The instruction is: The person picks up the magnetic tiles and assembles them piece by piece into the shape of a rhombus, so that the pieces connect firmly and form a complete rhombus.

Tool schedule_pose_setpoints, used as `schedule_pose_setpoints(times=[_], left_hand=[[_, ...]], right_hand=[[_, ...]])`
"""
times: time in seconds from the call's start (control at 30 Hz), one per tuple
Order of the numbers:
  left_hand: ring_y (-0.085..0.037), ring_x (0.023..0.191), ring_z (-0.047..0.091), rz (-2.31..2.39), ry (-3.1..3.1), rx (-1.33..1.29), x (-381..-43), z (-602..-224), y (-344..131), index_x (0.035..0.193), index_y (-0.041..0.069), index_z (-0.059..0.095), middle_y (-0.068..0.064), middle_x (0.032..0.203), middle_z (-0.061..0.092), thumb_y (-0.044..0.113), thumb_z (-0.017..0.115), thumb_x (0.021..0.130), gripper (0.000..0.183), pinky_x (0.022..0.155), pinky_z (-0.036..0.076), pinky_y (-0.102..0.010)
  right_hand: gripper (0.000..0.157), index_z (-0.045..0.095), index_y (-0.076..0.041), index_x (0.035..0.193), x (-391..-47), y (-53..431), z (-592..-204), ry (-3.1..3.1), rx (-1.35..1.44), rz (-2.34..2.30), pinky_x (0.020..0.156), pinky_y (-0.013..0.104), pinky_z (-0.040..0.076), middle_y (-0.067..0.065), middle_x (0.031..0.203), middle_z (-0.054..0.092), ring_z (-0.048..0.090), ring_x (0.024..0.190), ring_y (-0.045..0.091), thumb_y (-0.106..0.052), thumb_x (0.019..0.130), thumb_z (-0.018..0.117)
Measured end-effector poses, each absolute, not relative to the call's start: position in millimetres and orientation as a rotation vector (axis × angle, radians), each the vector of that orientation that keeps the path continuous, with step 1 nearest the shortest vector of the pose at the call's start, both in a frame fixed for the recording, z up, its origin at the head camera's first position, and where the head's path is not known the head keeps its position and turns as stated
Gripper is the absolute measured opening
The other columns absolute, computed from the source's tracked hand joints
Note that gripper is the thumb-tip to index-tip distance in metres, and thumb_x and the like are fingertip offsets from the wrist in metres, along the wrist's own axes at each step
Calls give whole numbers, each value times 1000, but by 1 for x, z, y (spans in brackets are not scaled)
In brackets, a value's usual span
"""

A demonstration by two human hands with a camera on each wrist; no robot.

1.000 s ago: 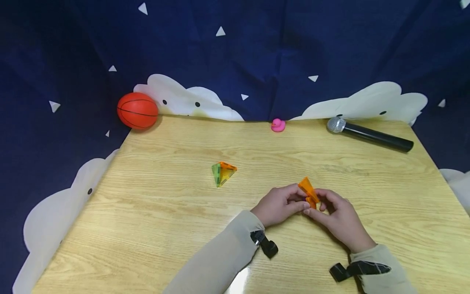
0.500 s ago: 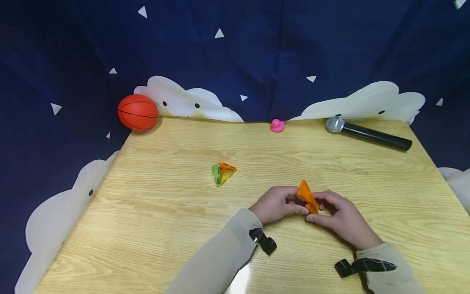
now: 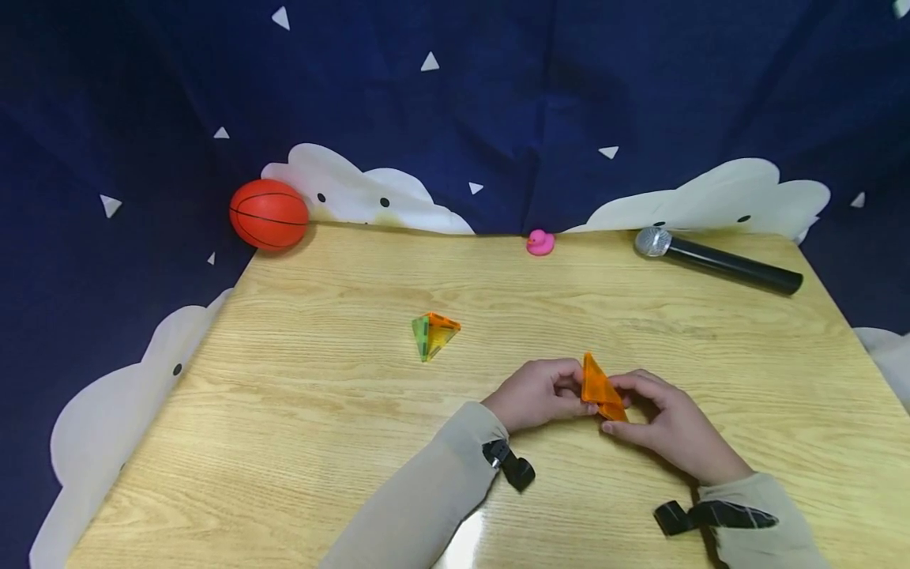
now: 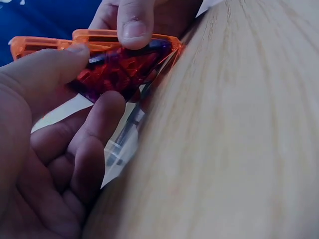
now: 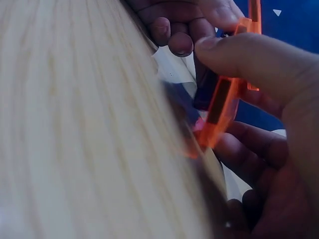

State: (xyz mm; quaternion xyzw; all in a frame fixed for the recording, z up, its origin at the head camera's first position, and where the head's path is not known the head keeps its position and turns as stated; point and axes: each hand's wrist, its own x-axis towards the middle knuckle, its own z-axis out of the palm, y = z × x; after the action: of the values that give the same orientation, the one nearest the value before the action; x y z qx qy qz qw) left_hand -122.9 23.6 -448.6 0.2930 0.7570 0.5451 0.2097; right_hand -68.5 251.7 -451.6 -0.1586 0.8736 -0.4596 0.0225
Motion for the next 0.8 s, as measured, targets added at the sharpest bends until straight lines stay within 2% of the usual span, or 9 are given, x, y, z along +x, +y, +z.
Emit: schedule_pose_setpoints(times=[0.23, 0.37, 0.47, 0.63, 0.7, 0.8], left_hand=[[5, 76, 56, 1410, 2275, 827, -124, -448, 24, 102, 13, 65, 11, 89, 70, 8, 75, 89, 17, 73, 47, -12], [4, 76, 56, 1382, 2296, 814, -124, -448, 23, 102, 13, 66, 10, 86, 66, 12, 73, 90, 14, 71, 47, -13], [0, 74, 59, 1435, 2221, 763, -123, -447, 21, 100, 14, 68, 10, 85, 67, 22, 71, 93, 10, 67, 50, -17], [-8, 63, 58, 1478, 2172, 731, -121, -446, 21, 100, 19, 72, 4, 80, 68, 45, 59, 100, 28, 58, 49, -23], [-9, 60, 56, 1458, 2193, 724, -120, -446, 23, 100, 21, 72, 3, 76, 66, 50, 57, 100, 33, 56, 47, -23], [-5, 63, 58, 1418, 2220, 724, -120, -445, 25, 100, 21, 72, 9, 76, 67, 51, 59, 98, 33, 59, 47, -21]], right_hand=[[47, 63, -15, 124, -66, 253, -453, 2690, -475, -1501, 93, 9, 42, 3, 122, 61, 56, 110, 2, -4, 82, 82], [48, 61, -12, 127, -65, 251, -453, 2694, -490, -1548, 91, 12, 45, 7, 123, 62, 58, 108, 3, 1, 84, 78], [47, 61, -12, 127, -65, 250, -453, 2708, -495, -1551, 89, 13, 47, 6, 121, 62, 59, 104, 5, 3, 85, 76], [47, 64, -13, 128, -65, 249, -451, 2715, -517, -1534, 87, 14, 47, 3, 119, 62, 59, 103, 5, 3, 85, 77], [47, 65, -13, 127, -65, 249, -451, 2700, -526, -1542, 87, 13, 47, 3, 118, 61, 59, 104, 5, 3, 85, 77], [46, 66, -13, 125, -65, 249, -450, 2696, -540, -1540, 89, 12, 46, 2, 117, 61, 58, 106, 5, 3, 84, 78]])
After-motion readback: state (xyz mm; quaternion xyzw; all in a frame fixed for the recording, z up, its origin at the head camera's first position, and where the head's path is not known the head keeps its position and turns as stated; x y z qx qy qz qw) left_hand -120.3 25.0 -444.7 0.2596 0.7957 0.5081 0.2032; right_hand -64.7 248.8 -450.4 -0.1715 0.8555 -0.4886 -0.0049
